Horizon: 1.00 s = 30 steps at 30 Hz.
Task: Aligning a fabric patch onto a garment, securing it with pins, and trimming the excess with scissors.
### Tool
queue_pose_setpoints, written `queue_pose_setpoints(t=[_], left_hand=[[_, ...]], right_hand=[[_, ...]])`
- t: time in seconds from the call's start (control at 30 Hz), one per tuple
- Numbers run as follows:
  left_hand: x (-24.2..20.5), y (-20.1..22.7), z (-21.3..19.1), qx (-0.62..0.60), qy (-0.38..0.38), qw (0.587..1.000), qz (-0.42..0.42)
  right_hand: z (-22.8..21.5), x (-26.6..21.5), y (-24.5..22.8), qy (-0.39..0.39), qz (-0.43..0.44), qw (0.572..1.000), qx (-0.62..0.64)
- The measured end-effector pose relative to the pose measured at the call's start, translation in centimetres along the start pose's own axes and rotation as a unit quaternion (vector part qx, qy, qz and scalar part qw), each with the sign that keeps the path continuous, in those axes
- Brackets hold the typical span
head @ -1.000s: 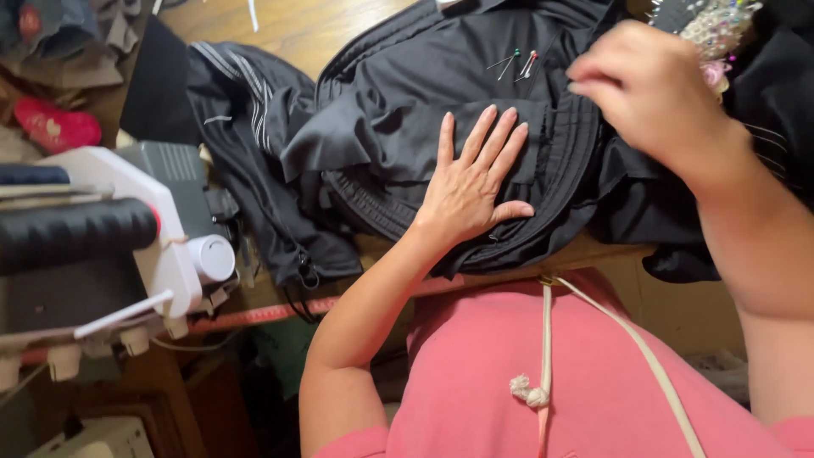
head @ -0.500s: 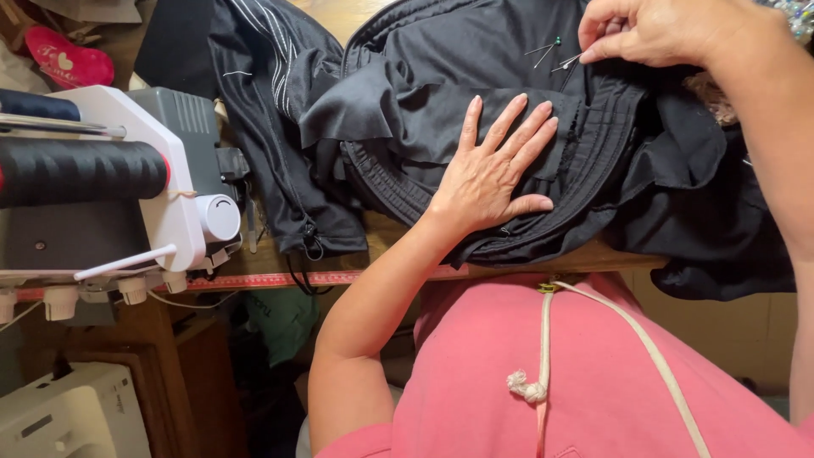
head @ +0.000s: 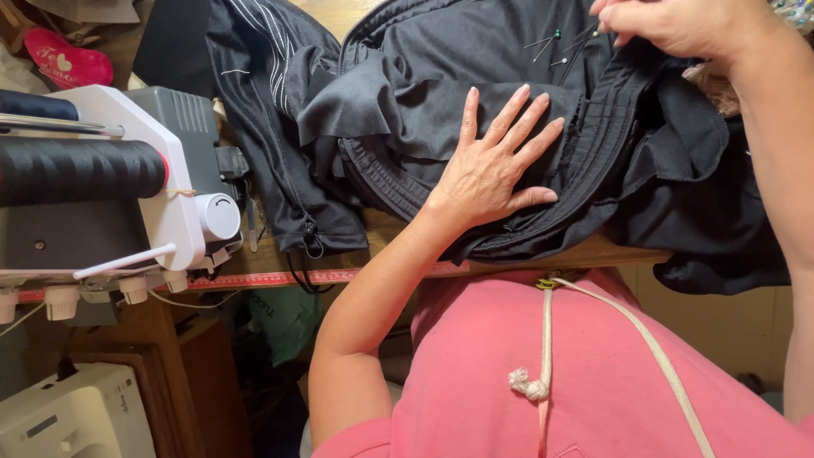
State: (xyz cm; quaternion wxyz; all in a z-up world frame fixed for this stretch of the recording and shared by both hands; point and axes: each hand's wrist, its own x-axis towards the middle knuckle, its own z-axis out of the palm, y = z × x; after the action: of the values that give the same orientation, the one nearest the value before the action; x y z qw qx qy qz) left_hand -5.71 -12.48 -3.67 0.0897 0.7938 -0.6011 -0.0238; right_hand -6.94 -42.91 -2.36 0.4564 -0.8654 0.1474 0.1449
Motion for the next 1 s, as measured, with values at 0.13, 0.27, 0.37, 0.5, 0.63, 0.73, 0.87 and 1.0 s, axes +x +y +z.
queue_pose_setpoints(t=[0.13, 0.27, 0.37, 0.5, 0.63, 0.73, 0.87, 1.0], left_hand=[[0.0, -0.1, 0.4, -0.007, 0.01, 1.0, 0.006], [0.0, 0.0, 0.1, 0.017, -0.012, 1.0, 0.0], [0.1, 0.0, 0.2, 0.031, -0.019, 0.999, -0.007], [0.2, -0.1, 0.5, 0.016, -0.017, 0.999, -0.023], [0.2, 0.0, 0.7, 0.019, -0.015, 0.999, -0.024], [0.2, 0.1, 0.7, 0.03, -0.016, 0.999, -0.025], [0.3, 0.1, 0.7, 0.026, -0.013, 0.999, -0.025], [0.2, 0.1, 0.9, 0.03, -0.013, 0.999, -0.023]], right_hand=[[2.0, -2.9, -3.2, -0.009, -0.003, 0.993, 0.114], [3.6, -2.5, -2.7, -0.002, -0.063, 0.995, 0.072], [4.2, -2.4, -2.7, 0.024, -0.077, 0.996, 0.042], [4.5, -2.4, -2.5, 0.033, -0.077, 0.996, -0.002], [4.2, -2.4, -2.6, 0.031, -0.09, 0.995, -0.009], [3.8, -2.2, -2.8, 0.02, -0.09, 0.993, -0.071], [3.8, -2.1, -2.9, 0.003, -0.08, 0.994, -0.069], [4.1, -1.8, -3.0, -0.027, -0.031, 0.997, -0.062]])
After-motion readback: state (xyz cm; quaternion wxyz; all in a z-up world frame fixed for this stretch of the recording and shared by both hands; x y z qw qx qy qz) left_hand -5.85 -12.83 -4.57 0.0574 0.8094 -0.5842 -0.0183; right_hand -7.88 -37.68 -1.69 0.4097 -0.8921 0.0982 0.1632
